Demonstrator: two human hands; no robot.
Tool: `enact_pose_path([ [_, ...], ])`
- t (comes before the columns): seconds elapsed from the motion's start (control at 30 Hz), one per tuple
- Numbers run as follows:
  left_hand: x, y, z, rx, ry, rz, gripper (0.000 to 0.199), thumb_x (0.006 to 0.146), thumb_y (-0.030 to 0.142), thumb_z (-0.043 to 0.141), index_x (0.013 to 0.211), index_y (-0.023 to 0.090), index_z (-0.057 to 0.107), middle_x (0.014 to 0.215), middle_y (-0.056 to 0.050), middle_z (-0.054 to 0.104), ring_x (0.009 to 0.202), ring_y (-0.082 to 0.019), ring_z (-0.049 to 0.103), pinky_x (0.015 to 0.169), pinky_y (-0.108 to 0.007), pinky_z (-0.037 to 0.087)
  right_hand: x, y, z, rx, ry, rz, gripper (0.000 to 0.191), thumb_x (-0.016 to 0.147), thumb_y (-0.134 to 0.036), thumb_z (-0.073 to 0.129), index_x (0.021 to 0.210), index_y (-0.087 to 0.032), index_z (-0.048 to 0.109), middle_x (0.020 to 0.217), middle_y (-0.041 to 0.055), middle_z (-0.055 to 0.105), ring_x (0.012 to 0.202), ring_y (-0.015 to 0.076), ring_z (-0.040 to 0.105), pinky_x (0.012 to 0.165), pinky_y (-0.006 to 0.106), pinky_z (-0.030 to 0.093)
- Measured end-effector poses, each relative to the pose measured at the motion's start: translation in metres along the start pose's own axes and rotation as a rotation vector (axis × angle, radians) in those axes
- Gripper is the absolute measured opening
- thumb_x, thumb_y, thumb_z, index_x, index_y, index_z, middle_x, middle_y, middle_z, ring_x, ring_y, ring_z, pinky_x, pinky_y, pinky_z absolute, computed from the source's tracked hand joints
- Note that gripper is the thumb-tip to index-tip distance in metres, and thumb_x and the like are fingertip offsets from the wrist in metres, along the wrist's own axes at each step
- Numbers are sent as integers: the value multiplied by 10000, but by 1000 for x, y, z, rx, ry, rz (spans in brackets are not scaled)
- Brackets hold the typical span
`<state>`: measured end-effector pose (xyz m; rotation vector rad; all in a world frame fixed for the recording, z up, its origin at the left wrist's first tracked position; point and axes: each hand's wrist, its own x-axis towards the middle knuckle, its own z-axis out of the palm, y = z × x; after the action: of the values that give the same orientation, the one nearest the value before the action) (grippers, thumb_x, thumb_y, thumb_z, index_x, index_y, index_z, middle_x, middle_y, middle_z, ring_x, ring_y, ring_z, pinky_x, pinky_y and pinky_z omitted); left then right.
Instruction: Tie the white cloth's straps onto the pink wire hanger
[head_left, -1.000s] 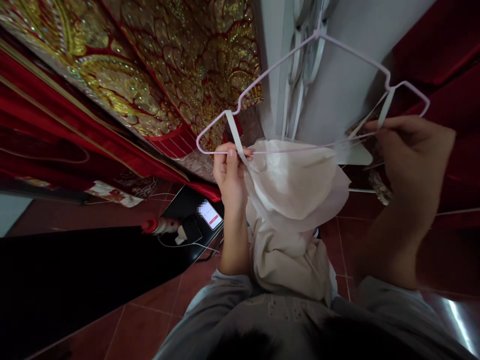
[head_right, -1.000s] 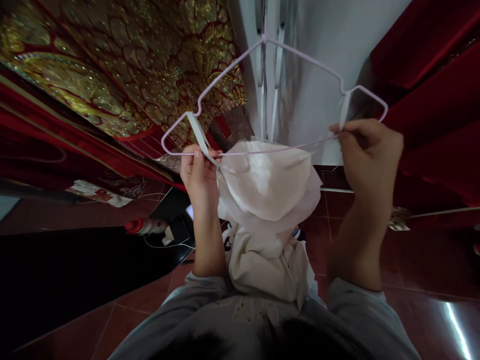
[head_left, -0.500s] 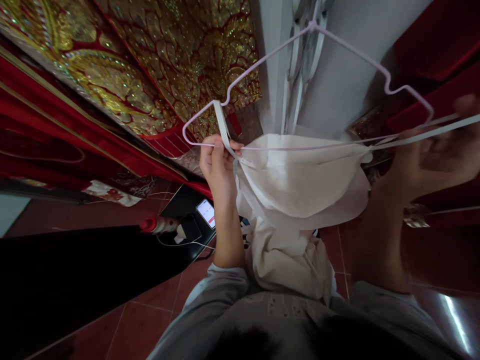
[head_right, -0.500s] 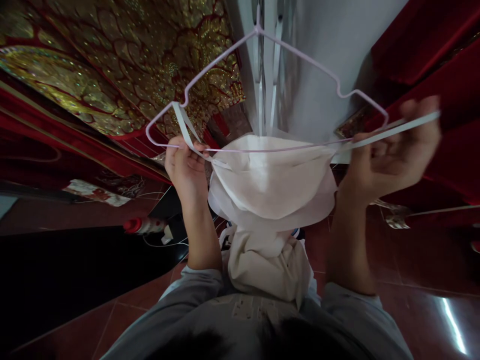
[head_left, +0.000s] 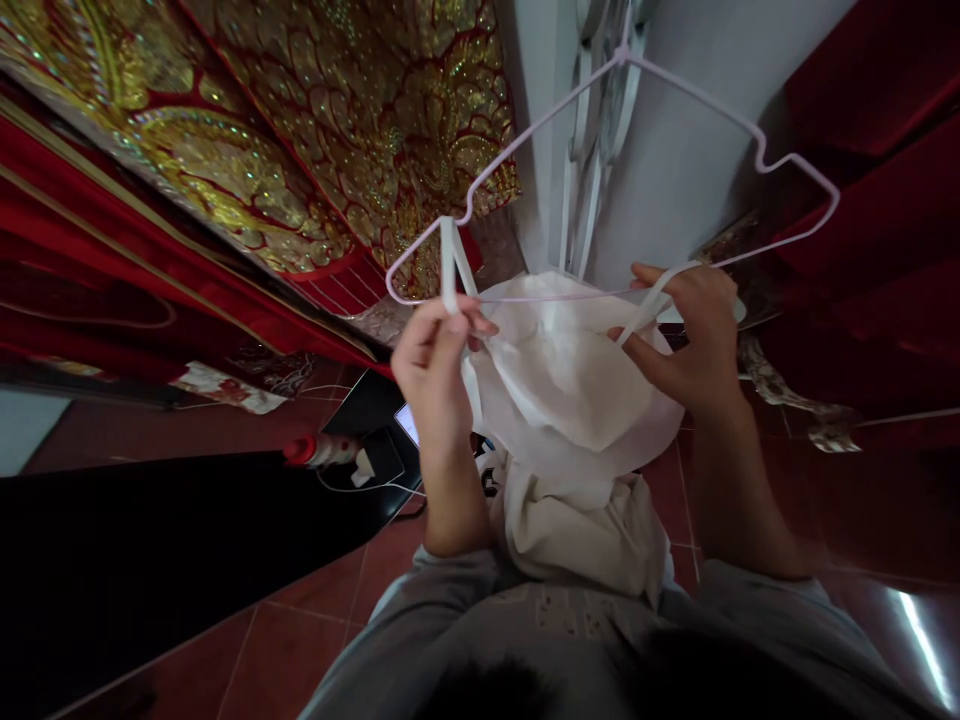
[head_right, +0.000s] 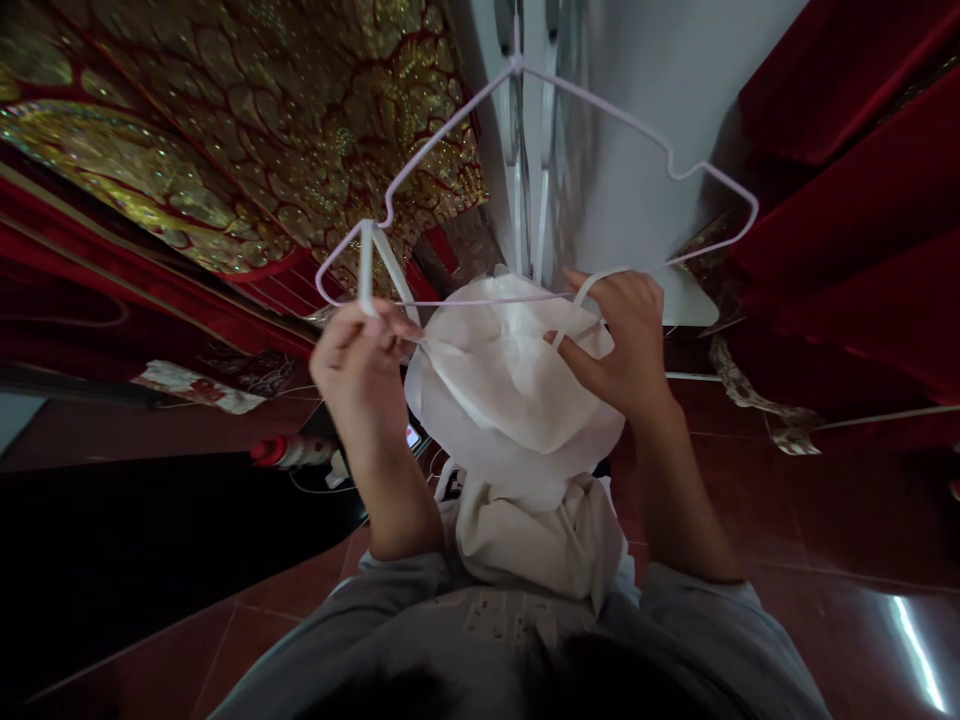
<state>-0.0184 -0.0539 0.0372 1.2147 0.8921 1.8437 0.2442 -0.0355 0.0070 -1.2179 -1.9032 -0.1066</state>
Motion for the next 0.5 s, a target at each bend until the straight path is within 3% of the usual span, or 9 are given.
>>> enact_pose_path([
  [0.07,11,18,-6,-149,7,1,300,933,447,695,1133,274,835,1098,-24,800,961,-172,735,743,-246,582,1,-2,1,-30,-15,23,522,913,-557,711,1359,-296,638,1170,96,757,1097,326,688,1019,565,508],
  [0.13,27,23,-21,-149,112,102,339,971,460,603,1210,324,802,1390,38,736,1312,-215,663,858,-270,605,2,-3,-1,-46,-1,12,507,924,-549,693,1356,-290,639,1157,95,769,1087,323,697,1017,570,508],
  [0.2,42,13,-38,-53,272,224,307,994,427,559,1212,376,769,1466,97,694,1521,-282,515,927,-369,619,4,-1,-5,-44,29,-23,502,934,-539,686,1360,-279,640,1152,93,782,1076,323,709,1015,579,507],
  [0.23,48,5,-46,11,299,186,282,993,389,580,1211,408,757,1454,115,701,1555,-291,477,939,-399,617,4,-1,-6,-40,41,-38,502,936,-532,689,1363,-274,640,1153,93,787,1071,321,715,1010,579,509],
  [0.3,52,-14,-52,87,272,62,218,954,387,685,1155,400,767,1389,96,749,1521,-331,520,962,-443,610,4,-3,-7,-33,50,-59,507,935,-529,702,1365,-268,640,1150,94,793,1059,315,723,992,569,517],
  [0.4,42,-31,-36,36,54,-159,348,947,523,727,1156,246,764,1280,-72,801,1354,-333,677,1066,-478,592,4,-11,-3,-30,8,-89,539,931,-580,696,1366,-267,642,1178,104,782,1055,314,724,973,560,530],
  [0.5,29,-33,-8,-70,-4,-146,394,991,583,663,1107,211,719,1124,-89,815,1190,-277,760,1010,-406,620,2,-8,-4,6,-8,-105,531,933,-566,701,1375,-275,652,1230,107,765,1113,312,714,999,546,541],
])
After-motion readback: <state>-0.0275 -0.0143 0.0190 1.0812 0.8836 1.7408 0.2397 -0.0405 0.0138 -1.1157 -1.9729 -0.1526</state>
